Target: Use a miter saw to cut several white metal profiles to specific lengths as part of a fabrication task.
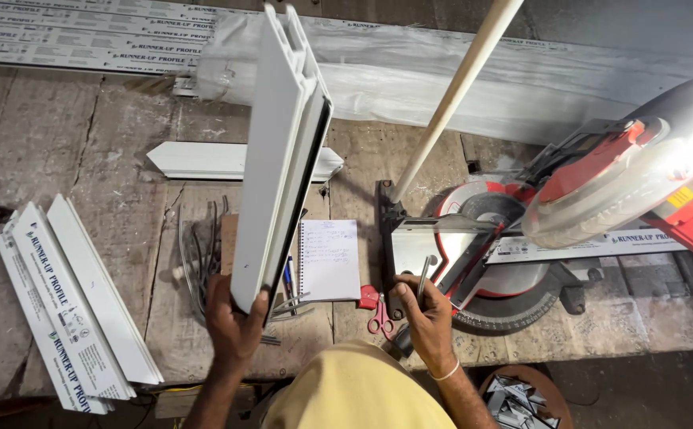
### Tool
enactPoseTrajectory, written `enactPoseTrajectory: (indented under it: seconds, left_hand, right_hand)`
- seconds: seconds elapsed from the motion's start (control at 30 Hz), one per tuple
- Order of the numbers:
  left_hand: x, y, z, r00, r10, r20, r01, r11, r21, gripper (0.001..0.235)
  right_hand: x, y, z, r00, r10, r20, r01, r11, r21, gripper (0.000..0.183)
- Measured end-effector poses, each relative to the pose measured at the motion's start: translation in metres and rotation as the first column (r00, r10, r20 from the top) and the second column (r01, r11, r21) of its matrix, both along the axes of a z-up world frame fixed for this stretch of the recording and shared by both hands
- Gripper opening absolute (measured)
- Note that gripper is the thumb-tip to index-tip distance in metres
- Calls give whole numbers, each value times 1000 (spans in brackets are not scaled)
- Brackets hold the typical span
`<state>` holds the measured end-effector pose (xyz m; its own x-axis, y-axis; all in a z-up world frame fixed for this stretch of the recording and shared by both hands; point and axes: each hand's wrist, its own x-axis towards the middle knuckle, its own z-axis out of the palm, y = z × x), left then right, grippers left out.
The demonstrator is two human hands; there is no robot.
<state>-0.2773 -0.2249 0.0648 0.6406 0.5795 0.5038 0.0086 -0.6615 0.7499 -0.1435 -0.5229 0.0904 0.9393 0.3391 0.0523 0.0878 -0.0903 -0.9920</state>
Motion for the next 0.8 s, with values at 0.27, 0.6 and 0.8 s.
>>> enactPoseTrajectory:
  seconds: [0.27, 0.6, 0.8]
  left_hand:
    - [49, -52, 2, 889, 1, 458, 364, 606, -707, 53]
    - [53, -103, -61, 963, -20, 268, 264, -115, -958, 64]
    - [64, -112, -50, 980, -88, 178, 150, -259, -954, 52]
  right_hand:
    - [-18, 26, 59, 984, 77, 161, -31, 963, -269, 38]
    - [0, 0, 26, 948, 198, 250, -63, 886, -460, 34]
    - [25, -19, -44, 981, 10, -193, -89, 909, -408, 29]
